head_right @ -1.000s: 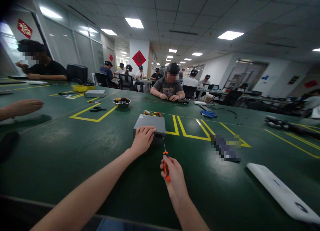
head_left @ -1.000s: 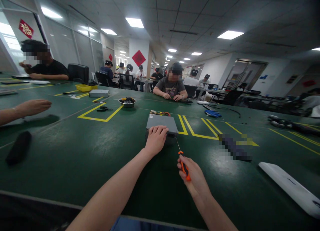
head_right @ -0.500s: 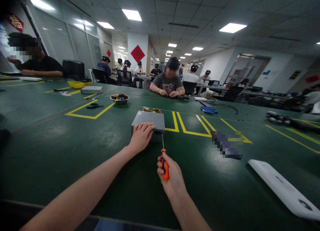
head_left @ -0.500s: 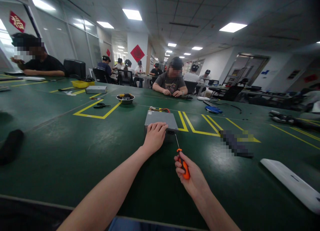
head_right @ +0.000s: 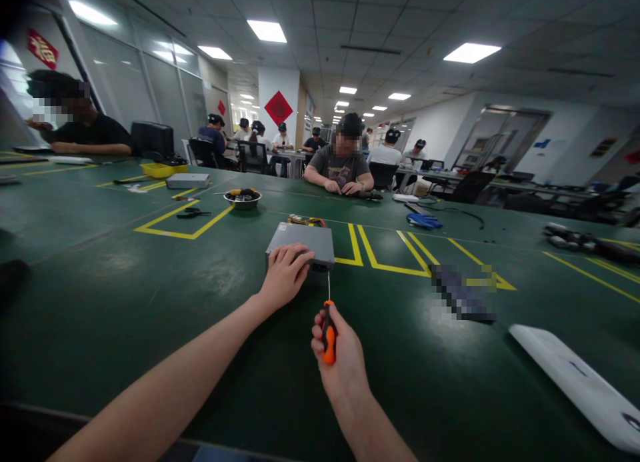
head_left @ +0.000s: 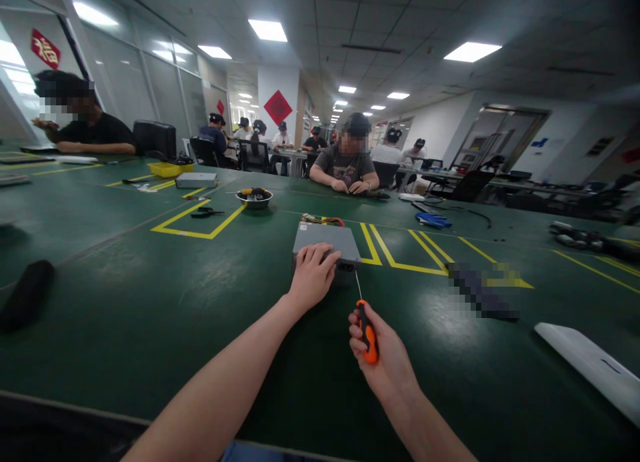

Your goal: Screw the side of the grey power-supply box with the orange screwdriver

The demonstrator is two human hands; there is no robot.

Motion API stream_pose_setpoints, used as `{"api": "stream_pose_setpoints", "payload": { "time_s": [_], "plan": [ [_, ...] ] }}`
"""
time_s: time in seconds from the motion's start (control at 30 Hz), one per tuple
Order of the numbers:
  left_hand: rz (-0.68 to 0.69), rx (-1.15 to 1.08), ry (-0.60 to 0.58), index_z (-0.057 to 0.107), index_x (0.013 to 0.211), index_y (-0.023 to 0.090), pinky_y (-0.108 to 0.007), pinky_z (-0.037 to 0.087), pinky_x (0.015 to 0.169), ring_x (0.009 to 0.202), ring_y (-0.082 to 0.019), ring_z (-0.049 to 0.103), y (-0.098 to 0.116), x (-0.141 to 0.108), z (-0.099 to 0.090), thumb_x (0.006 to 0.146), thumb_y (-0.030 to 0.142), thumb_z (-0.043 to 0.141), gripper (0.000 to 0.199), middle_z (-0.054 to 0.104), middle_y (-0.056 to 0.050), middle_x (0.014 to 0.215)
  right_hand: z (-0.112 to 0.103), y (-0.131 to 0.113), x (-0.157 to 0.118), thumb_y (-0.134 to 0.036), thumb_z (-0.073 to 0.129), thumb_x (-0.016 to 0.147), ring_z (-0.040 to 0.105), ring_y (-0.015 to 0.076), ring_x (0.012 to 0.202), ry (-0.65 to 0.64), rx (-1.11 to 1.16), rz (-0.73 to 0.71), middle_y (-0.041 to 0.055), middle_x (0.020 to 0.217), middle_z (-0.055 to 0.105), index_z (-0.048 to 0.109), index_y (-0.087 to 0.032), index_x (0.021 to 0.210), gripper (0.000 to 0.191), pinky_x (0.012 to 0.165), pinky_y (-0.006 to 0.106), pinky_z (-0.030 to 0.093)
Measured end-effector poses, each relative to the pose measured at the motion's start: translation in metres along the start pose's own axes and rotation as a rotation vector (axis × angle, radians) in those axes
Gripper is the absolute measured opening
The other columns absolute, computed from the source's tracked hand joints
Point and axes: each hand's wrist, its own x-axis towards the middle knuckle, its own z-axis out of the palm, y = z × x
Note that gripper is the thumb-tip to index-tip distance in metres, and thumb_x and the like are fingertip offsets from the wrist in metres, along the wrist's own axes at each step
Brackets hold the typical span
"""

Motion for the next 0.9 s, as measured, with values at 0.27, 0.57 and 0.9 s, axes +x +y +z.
{"api": "stream_pose_setpoints", "payload": {
  "time_s": [0.27, 0.57, 0.9],
  "plan": [
    [-0.008, -0.014, -0.015, 0.053, 0.112, 0.026, -0.04, 0.029, 0.098, 0.113, -0.02, 0.044, -0.0003, 0.0, -0.0001, 0.087, 0.021, 0.045, 0.028, 0.054, -0.004, 0.12, -0.0015, -0.0013, 0.0017, -0.021, 0.043, 0.09, 0.04, 0.0032, 0.04, -0.037, 0.019, 0.021, 0.0005, 0.061, 0.052, 0.054, -0.012, 0.077, 0.019, 0.031, 0.01, 0.028],
    [-0.016, -0.022, -0.004, 0.054, 0.113, 0.027, -0.04, 0.03, 0.098, 0.113, -0.021, 0.045, -0.0001, -0.0007, 0.0008, 0.086, 0.021, 0.045, 0.028, 0.054, -0.004, 0.12, -0.0009, -0.0009, -0.0009, -0.023, 0.042, 0.091, 0.04, 0.0033, 0.039, -0.081, 0.011, 0.044, 0.0006, 0.061, 0.052, 0.057, -0.011, 0.08, 0.022, 0.032, 0.012, 0.031],
    [-0.017, -0.01, 0.0, 0.053, 0.113, 0.027, -0.04, 0.03, 0.098, 0.113, -0.02, 0.045, -0.0006, -0.001, 0.0025, 0.086, 0.021, 0.046, 0.029, 0.054, -0.004, 0.12, -0.0063, 0.0035, 0.0025, -0.019, 0.053, 0.085, 0.045, 0.004, 0.044, -0.029, -0.037, -0.026, 0.0005, 0.065, 0.056, 0.055, -0.013, 0.076, 0.011, 0.035, 0.011, 0.033]
  ]
}}
